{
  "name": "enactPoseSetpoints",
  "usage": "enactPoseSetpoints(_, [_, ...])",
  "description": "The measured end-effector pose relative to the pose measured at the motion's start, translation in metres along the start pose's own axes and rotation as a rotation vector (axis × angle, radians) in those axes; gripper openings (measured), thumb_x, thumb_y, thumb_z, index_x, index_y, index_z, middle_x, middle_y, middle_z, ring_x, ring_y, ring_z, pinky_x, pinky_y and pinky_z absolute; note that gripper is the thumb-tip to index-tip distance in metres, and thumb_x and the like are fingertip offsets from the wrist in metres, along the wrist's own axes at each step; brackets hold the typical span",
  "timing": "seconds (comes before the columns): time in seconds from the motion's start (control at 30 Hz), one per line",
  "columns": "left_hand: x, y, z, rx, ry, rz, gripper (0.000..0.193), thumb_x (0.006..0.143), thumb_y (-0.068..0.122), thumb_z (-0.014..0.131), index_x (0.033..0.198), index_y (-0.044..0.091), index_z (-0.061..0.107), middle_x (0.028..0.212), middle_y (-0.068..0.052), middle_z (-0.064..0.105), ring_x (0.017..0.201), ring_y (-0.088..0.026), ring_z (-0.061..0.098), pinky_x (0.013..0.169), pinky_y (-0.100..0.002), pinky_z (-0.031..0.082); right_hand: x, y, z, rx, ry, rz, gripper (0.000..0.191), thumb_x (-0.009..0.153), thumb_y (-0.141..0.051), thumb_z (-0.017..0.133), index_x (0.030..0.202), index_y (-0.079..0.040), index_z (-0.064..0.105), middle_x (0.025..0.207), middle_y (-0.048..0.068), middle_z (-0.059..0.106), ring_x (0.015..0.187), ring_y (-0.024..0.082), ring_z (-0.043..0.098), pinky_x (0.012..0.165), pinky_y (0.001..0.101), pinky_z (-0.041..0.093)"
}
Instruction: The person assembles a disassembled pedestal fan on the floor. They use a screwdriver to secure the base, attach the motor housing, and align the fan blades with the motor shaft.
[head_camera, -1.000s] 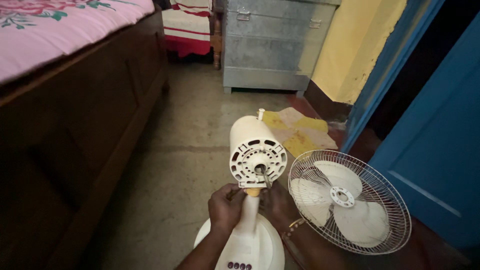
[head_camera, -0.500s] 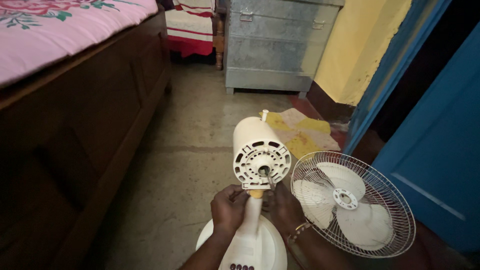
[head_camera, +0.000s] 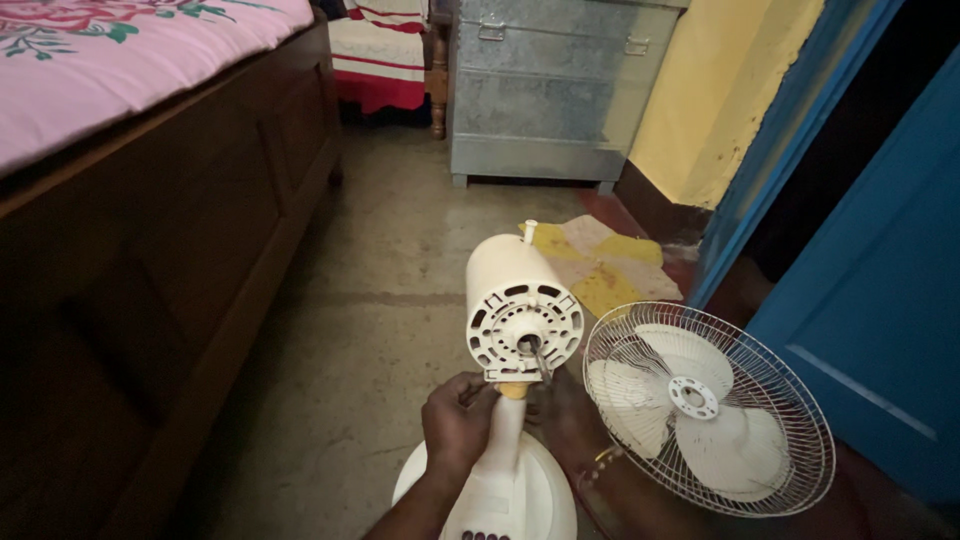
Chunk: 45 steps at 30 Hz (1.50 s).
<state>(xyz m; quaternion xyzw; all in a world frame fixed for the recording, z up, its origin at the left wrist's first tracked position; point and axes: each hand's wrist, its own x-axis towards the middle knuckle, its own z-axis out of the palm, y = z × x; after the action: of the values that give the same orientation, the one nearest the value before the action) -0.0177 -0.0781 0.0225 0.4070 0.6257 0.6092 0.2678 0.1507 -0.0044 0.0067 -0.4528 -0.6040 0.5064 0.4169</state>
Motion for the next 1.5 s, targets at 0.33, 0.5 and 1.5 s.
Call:
enactPoseSetpoints(0.33, [0.001, -0.003, 0.0, -0.037, -0.021, 0.007, 0.018, 0.083, 0.018, 0.079, 0.095, 0.004, 0.08, 0.083, -0.009, 0.083, 0.073, -0.012, 0.077, 0.069, -0.028, 0.058, 0.03, -0.005, -0.012, -0.588, -0.066, -0.265, 0.03, 0.088, -0.017, 0.069, 0.112, 0.001, 0.069, 0.092, 0.02, 0.076, 0.084, 0.035, 0.075, 0.074, 0.0436, 0.058])
enactPoseSetpoints(0.5, [0.001, -0.003, 0.001, -0.049, -0.012, 0.042, 0.019, 0.082, 0.017, 0.08, 0.097, 0.005, 0.079, 0.085, -0.009, 0.082, 0.077, -0.011, 0.079, 0.072, -0.027, 0.059, 0.007, 0.007, -0.012, -0.825, 0.057, -0.63, 0.031, 0.094, -0.012, 0.062, 0.123, -0.003, 0.065, 0.111, 0.023, 0.071, 0.096, 0.039, 0.068, 0.082, 0.0465, 0.053])
enactPoseSetpoints(1.5, [-0.001, 0.003, -0.001, -0.025, -0.017, -0.018, 0.02, 0.082, 0.018, 0.08, 0.098, 0.006, 0.08, 0.087, -0.008, 0.083, 0.079, -0.012, 0.078, 0.074, -0.028, 0.059, 0.028, 0.007, -0.013, -0.594, -0.007, -0.241, 0.033, 0.087, -0.021, 0.068, 0.114, -0.001, 0.066, 0.1, 0.019, 0.074, 0.093, 0.036, 0.073, 0.08, 0.0442, 0.057])
